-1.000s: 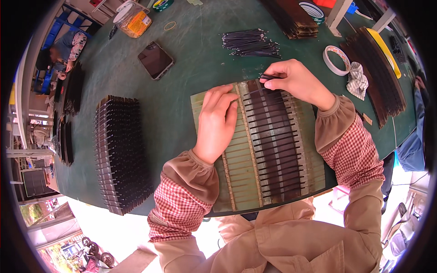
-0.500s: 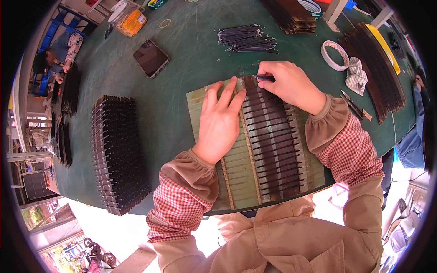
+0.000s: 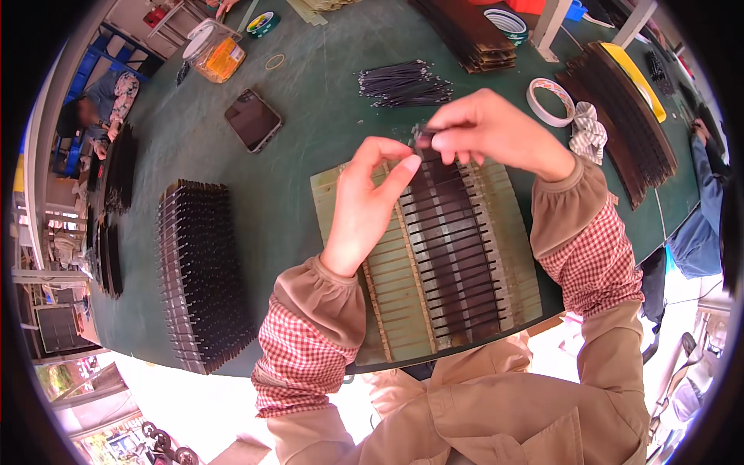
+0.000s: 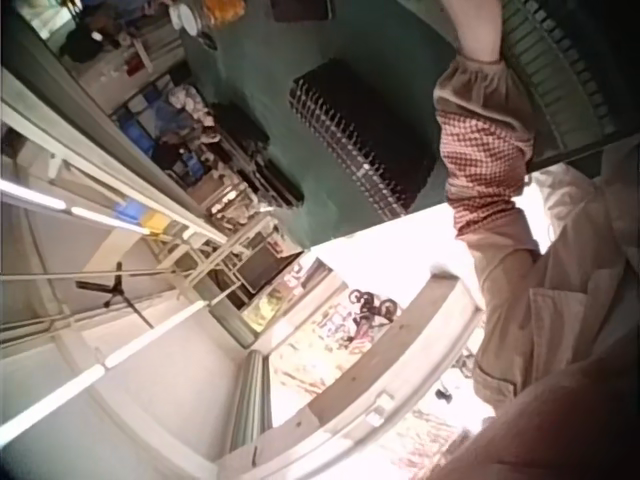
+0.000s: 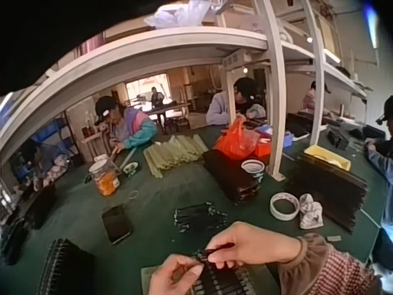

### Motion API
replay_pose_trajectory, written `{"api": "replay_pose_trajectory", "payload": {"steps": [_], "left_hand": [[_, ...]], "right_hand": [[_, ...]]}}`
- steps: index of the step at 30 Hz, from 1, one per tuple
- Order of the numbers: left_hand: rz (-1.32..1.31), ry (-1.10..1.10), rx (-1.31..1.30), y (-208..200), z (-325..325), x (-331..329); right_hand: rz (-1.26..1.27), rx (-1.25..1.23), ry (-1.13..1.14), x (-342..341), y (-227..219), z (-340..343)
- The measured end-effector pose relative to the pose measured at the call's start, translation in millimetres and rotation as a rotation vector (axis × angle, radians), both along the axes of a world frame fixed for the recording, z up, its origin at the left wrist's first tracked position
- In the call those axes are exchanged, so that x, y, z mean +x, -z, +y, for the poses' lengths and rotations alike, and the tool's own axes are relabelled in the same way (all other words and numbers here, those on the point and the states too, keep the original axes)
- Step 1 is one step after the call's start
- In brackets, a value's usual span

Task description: Placing small electronic components into a mounting rack and securing them with tape.

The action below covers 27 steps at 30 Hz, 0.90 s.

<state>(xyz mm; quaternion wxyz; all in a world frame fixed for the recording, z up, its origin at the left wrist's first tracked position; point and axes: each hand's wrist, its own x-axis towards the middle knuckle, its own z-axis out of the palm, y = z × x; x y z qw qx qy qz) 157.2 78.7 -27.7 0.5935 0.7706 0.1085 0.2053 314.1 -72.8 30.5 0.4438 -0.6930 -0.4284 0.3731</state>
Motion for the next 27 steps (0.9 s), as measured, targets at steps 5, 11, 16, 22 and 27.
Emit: {"api": "replay_pose_trajectory", "payload": {"steps": [5,11,16,22,27], "left_hand": [[0.010,0.118,-0.305,7,9,-2],[-0.119,-0.036,0.425,15,17,-4],[-0.073,-0.060,0.613,17,21,-15],[-0.072,-0.083,0.625,19,22,-16],[-0.078,-0.045,0.643,22,22,-14]], "right_hand": [[0.048,-0.064,-0.036,-4,12,8],[-0.041,-0.028,0.067,19,38,4],[-0.117,0.008,0.064,20,45,11],[-0.229,0.039,0.077,20,61,19],[-0.287,0.032,0.095,14,61,18]]}}
